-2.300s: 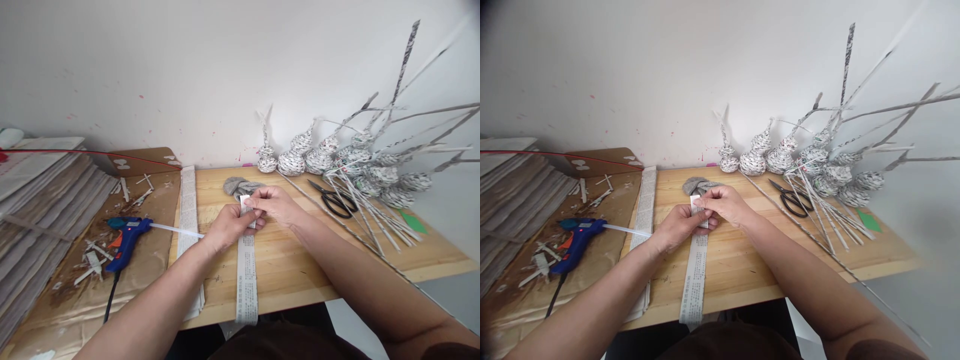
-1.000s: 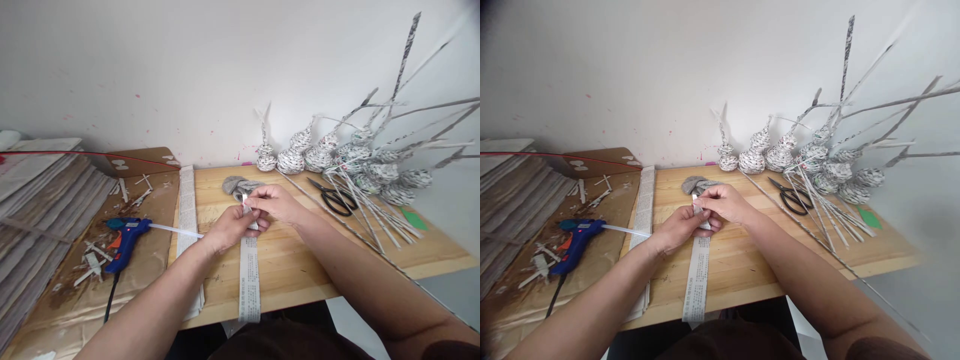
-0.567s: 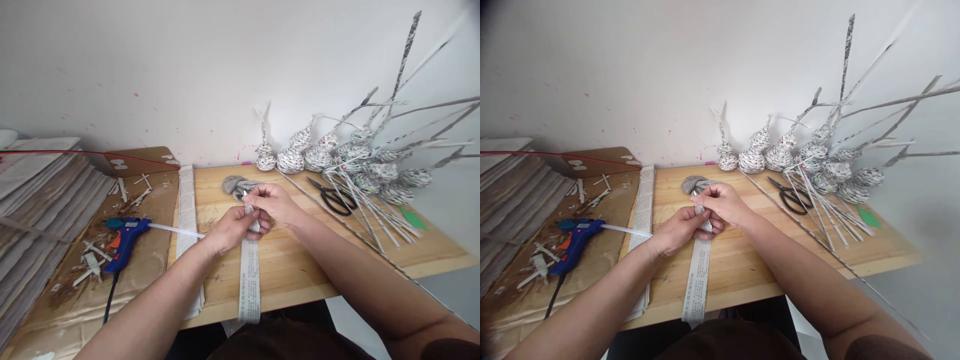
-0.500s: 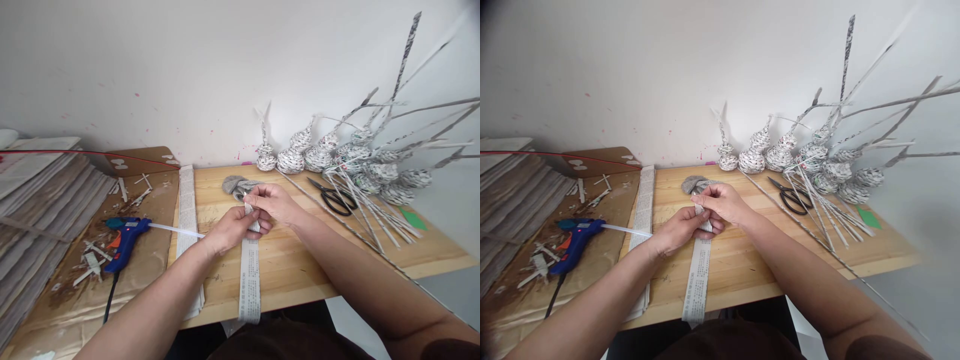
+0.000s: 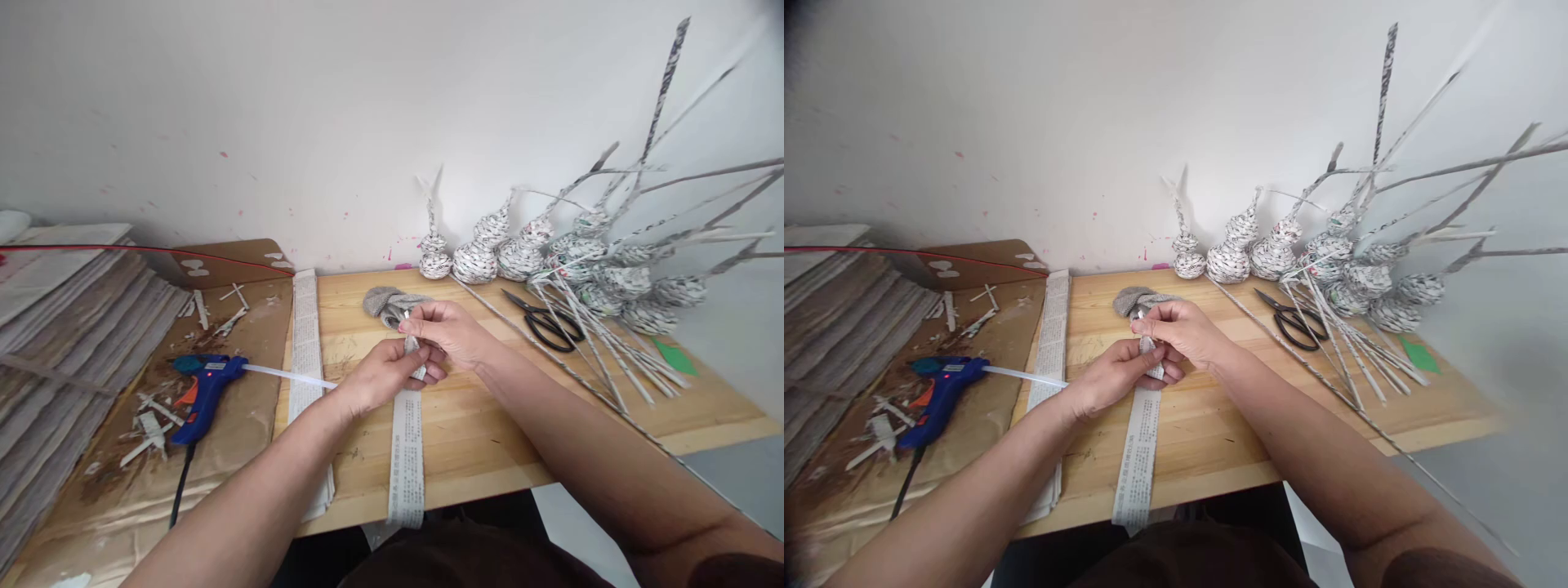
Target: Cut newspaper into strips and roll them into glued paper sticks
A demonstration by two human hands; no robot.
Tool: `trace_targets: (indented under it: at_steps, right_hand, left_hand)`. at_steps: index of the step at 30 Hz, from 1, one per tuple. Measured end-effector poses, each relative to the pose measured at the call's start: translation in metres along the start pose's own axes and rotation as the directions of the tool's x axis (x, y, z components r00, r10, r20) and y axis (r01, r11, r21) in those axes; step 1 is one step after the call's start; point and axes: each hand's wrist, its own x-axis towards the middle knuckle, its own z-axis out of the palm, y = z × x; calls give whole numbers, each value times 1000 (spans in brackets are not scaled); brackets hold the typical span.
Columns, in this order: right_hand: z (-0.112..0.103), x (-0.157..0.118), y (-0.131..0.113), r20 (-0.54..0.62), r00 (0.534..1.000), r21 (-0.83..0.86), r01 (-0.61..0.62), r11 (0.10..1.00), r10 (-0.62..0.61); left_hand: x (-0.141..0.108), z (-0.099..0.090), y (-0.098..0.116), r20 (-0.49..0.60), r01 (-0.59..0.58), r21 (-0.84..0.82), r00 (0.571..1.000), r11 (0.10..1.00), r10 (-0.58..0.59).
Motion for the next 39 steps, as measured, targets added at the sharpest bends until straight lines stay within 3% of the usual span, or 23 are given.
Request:
trace_targets:
  at_steps: [7,14,23,28,33,39]
  right_hand:
    - [1,-1,1,37,999,35,-17,999,16]
    - [-6,-4,-6,167,986,-104,20,994,-2]
    - [-3,0,-1,-81,996,-23,37,999,-39]
    - [-6,-1,-4,73,997,-102,6,995,1]
    - [-4,0,-4,-125,991,-65,38,997,-46]
    - [-8,0,-9,-5,999,-167,37,985,-39]
  left_hand:
    - [-1,-1,-3,30,-22,32,999,999,21]
    - [0,-3,-3,37,-19,-7,999,1000,19]
    - [-1,-1,-3,33,-9,-6,999,1000,9]
    - [0,-2,-4,26,-10,-22,1000,1000,11]
    - [0,0,-5,27,12,-18,1000,1000,-11]
    - [-1,1,-1,15,32,-32,999,999,-32]
